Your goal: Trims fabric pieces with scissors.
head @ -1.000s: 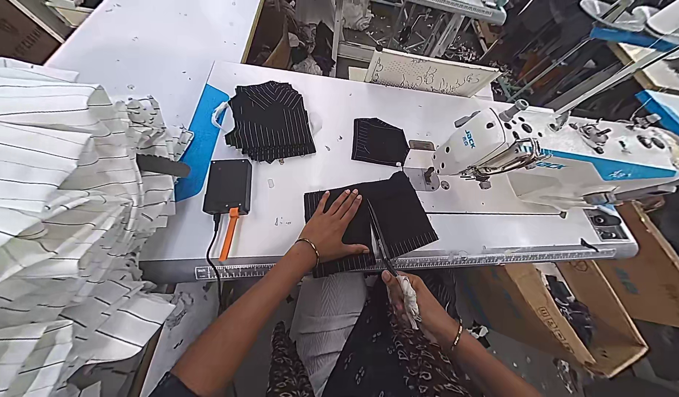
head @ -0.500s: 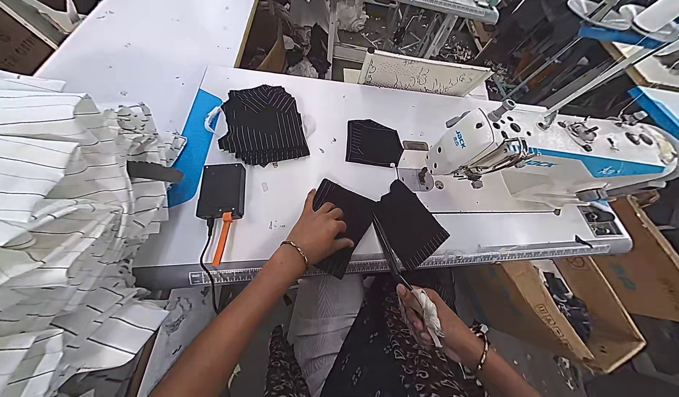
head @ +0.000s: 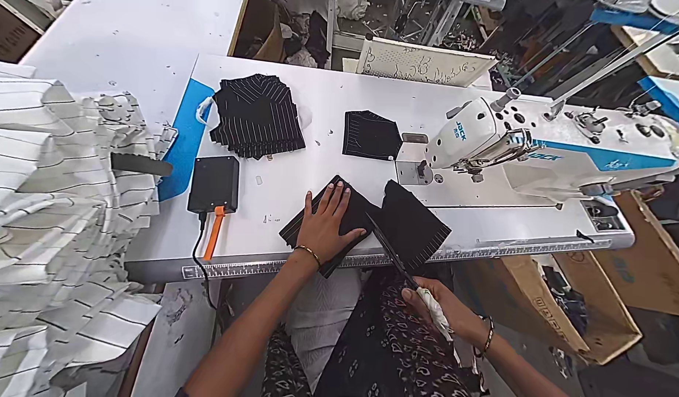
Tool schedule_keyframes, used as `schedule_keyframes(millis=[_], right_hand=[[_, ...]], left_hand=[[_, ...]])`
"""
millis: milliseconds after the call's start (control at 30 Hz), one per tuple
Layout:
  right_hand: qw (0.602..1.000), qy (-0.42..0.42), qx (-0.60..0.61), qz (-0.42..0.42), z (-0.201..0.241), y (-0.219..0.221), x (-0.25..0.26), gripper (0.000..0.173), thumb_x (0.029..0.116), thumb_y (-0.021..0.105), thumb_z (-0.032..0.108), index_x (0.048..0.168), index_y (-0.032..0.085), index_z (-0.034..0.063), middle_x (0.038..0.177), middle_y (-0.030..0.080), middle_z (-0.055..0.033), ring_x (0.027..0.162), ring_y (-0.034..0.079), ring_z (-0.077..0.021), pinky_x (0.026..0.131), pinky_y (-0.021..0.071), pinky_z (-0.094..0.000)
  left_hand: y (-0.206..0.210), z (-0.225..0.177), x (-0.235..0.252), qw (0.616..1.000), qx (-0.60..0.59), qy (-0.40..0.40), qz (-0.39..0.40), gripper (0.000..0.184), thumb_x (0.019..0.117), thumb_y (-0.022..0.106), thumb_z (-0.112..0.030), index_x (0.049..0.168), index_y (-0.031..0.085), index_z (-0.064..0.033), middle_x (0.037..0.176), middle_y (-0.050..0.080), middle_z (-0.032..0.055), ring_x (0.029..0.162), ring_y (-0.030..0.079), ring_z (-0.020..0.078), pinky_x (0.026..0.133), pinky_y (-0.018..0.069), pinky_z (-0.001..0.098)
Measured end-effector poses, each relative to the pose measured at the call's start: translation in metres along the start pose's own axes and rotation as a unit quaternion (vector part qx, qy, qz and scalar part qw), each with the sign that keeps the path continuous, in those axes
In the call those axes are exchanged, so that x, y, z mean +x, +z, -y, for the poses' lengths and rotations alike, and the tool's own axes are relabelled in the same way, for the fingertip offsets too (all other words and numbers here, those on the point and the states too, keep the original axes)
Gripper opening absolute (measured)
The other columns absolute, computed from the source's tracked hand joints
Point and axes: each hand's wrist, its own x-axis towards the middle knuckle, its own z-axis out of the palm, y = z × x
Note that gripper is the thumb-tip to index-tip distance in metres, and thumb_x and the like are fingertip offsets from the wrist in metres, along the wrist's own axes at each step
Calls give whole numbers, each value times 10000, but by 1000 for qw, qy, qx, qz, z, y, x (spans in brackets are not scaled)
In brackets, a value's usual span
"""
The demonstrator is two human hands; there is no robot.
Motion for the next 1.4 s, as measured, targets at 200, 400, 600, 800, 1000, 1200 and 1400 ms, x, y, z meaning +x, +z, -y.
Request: schedule_keyframes(millis=[200, 400, 600, 800, 1000, 1200, 1400], right_hand=[[994, 8, -109, -19, 6, -2, 10, 422, 919, 684, 552, 859, 538, 161, 609, 467, 86, 517, 477, -27, 532, 420, -217], [992, 1, -117, -53, -1, -1, 3, 411, 917, 716, 507, 772, 540, 166, 559, 468, 91, 481, 463, -21, 498, 396, -216], [996, 16, -80, -26, 11, 1, 15, 444, 917, 688, 567, 838, 539, 156, 584, 490, 71, 487, 498, -36, 503, 436, -214], [996, 1, -82, -42, 12, 0, 18, 419, 926, 704, 511, 797, 531, 152, 560, 498, 66, 470, 503, -45, 487, 438, -221], [997, 14, -73, -37, 31, 1, 26, 422, 934, 685, 533, 816, 551, 151, 565, 502, 67, 476, 507, -42, 492, 439, -213], [994, 9, -100, -47, 34, -3, 32, 387, 956, 702, 451, 808, 538, 133, 564, 512, 54, 474, 513, -49, 496, 447, -219], [998, 13, -61, -24, 48, -9, 33, 363, 988, 664, 433, 825, 536, 135, 571, 506, 61, 476, 514, -41, 489, 449, -200]], left_hand=[[1, 4, 2, 1000, 1, 15, 2, 983, 894, 335, -853, 1653, 206, -242, 1736, 78, 10, 1600, 18, 222, 1219, -58, 649], [0, 5, 4, 1000, 2, 19, 2, 978, 890, 318, -863, 1652, 210, -260, 1736, 76, -3, 1600, 20, 207, 1222, -53, 647], [-1, 5, 7, 1000, 4, 25, 14, 998, 882, 321, -870, 1656, 191, -253, 1738, 60, -5, 1600, -3, 216, 1219, -57, 648], [-4, 5, 6, 999, -1, 22, 29, 1081, 871, 334, -877, 1662, 126, -170, 1738, 42, -3, 1599, -18, 197, 1224, -74, 629], [-6, 3, 7, 999, -3, 21, 29, 1164, 852, 364, -886, 1657, 55, -104, 1738, 10, 38, 1598, -22, 188, 1236, -73, 594], [-7, 3, 7, 999, -3, 13, 29, 1229, 830, 376, -905, 1647, 32, -54, 1735, -11, 82, 1598, -38, 198, 1244, -73, 568], [-11, 4, 13, 997, 14, 52, 51, 1263, 809, 398, -915, 1646, 5, -54, 1733, -39, 89, 1596, -58, 190, 1253, -65, 541]])
